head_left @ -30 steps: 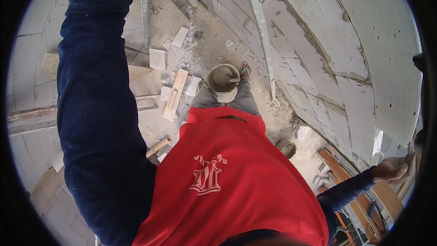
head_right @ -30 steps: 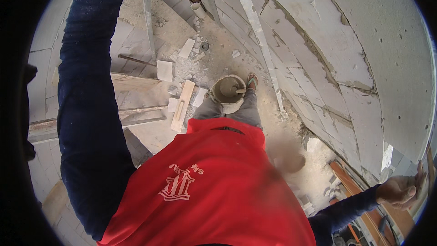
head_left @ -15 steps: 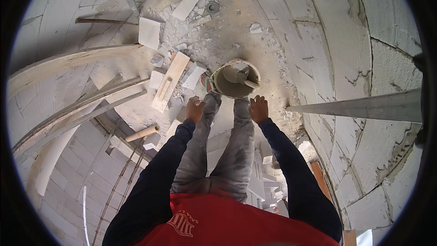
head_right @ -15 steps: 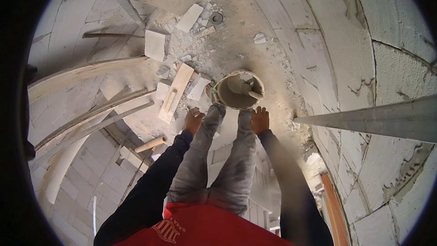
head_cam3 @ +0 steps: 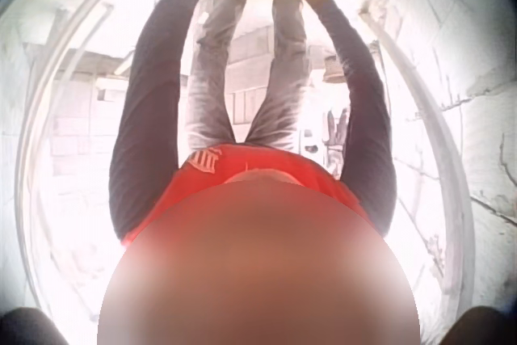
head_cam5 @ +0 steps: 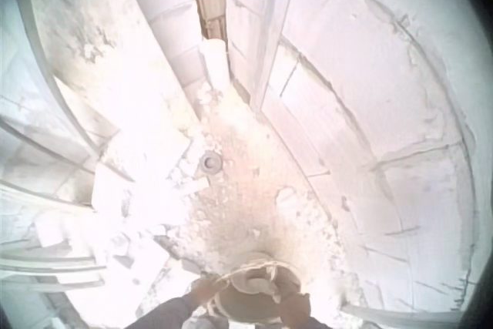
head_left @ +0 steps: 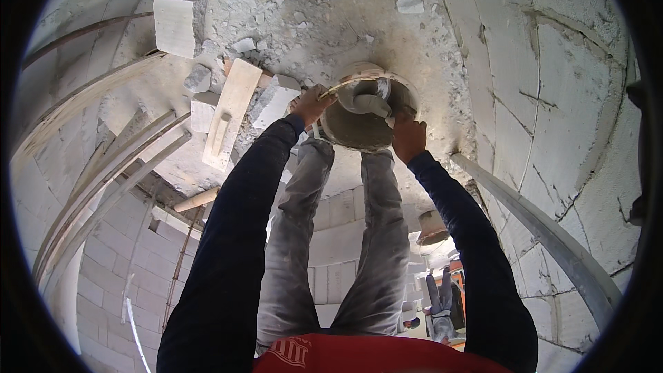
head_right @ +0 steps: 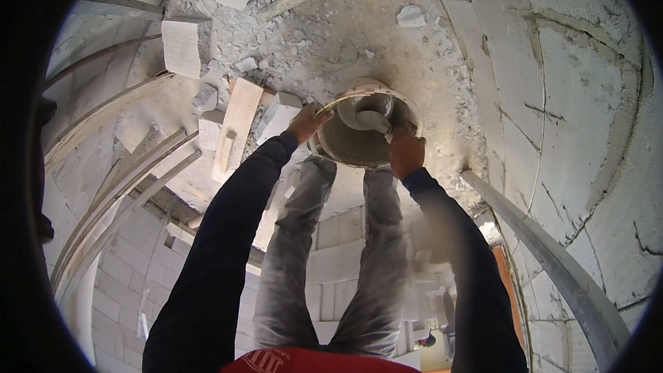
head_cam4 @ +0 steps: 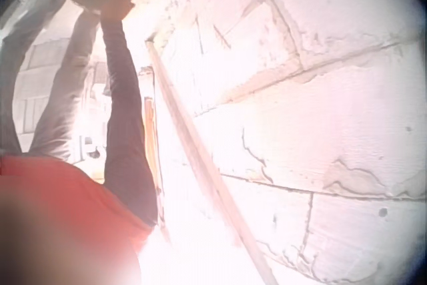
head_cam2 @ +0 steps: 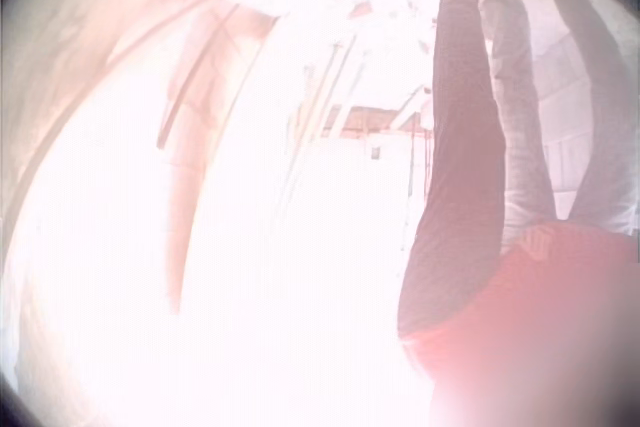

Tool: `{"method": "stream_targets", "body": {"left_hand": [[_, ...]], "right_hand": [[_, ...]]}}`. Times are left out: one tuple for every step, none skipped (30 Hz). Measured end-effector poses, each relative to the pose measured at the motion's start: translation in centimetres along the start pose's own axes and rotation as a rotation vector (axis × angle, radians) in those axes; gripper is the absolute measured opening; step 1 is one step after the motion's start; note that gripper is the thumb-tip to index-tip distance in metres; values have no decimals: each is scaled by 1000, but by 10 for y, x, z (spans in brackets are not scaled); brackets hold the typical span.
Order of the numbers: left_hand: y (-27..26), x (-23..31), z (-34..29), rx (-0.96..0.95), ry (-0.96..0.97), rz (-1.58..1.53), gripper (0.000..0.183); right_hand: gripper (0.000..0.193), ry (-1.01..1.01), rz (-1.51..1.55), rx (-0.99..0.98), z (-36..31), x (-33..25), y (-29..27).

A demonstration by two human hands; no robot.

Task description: The person scoops mortar from a bucket with a trowel and spreads it on a partially built wall. They place white blocks onto the mortar, adjust their position, and continue applying mortar to secure the blocks. The person also uses a tape measure to check dimensions on the wall.

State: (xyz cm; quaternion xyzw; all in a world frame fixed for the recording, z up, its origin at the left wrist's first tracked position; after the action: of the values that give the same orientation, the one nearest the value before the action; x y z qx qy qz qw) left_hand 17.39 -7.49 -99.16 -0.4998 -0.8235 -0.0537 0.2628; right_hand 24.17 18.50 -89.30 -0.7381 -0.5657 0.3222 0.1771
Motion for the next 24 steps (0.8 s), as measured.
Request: {"method": "stream_targets", "body": {"left_hand": [[-11, 13, 6, 25, 48, -33, 52], [-24, 26, 12, 38, 72, -65, 54], [-41, 40, 16, 65, 138, -77, 57], [-61, 52, 21, 78, 183, -88, 60], [-85, 54, 29, 64, 149, -78, 66], [-115, 56, 37, 68, 141, -83, 73], [-141, 55, 44, 60, 102, -101, 72], [-168, 52, 50, 67, 85, -151, 72], [-195, 48, 55, 96, 77, -130, 70], [-222, 43, 60, 125, 65, -122, 69], [-243, 41, 65, 113, 78, -111, 64], [-261, 38, 68, 99, 82, -100, 61], [-279, 40, 68, 129, 151, -50, 50], [-291, 29, 72, 125, 28, -68, 45], [-302, 29, 70, 171, 66, -84, 45], [-310, 26, 70, 209, 46, -91, 46], [-312, 29, 71, 209, 97, -71, 46], [-313, 28, 69, 205, 114, -45, 46], [-314, 26, 66, 226, 134, -30, 46], [-310, 20, 64, 205, 121, -80, 44], [-306, 14, 64, 210, 120, -144, 43], [-306, 13, 68, 207, 156, -214, 41], [-314, 7, 70, 303, 125, -204, 46], [-319, 0, 70, 376, 101, -197, 52]], "right_hand": [[32, 34, 24, -37, -7, 2, -17], [34, 36, 48, -44, -13, 3, -37], [36, 48, 68, -54, -19, 4, -53], [35, 19, 121, 14, -23, 2, -72], [33, -9, 141, 69, -26, 0, -88], [31, -41, 162, 131, -25, -2, -101], [32, -94, 208, 199, -21, -6, -111], [33, -169, 261, 279, -15, -11, -119], [34, -241, 318, 367, -7, -15, -126], [35, -261, 365, 367, 5, -16, -122], [36, -276, 417, 371, 20, -19, -115], [36, -298, 471, 378, 35, -21, -107], [53, -305, 443, 392, 50, -26, -95], [55, -267, 310, 374, 62, -29, -78], [57, -228, 174, 357, 72, -29, -61], [60, -153, 28, 299, 81, -23, -43], [62, -188, 15, 345, 79, -19, -36], [60, -172, 25, 344, 77, -11, -28], [58, -156, 36, 338, 72, -2, -22], [56, -140, 47, 320, 61, 7, -17], [62, -134, 22, 316, 50, 16, -17], [62, -131, 66, 294, 38, 28, -23], [62, -141, 108, 289, 24, 36, -32], [63, -93, 144, 220, 13, 39, -33]]}}
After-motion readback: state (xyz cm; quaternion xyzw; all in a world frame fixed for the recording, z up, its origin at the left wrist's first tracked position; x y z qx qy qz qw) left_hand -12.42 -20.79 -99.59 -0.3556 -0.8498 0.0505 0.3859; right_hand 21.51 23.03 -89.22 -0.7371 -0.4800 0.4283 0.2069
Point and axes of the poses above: each hand's wrist, its own z-axis towards the middle knuckle, its own y-axis out of the palm, x = y × z, the point moved 8 cm from there along z, towards the middle knuckle, and after that the axes turned 14 degrees about z, right-handed, at the moved point
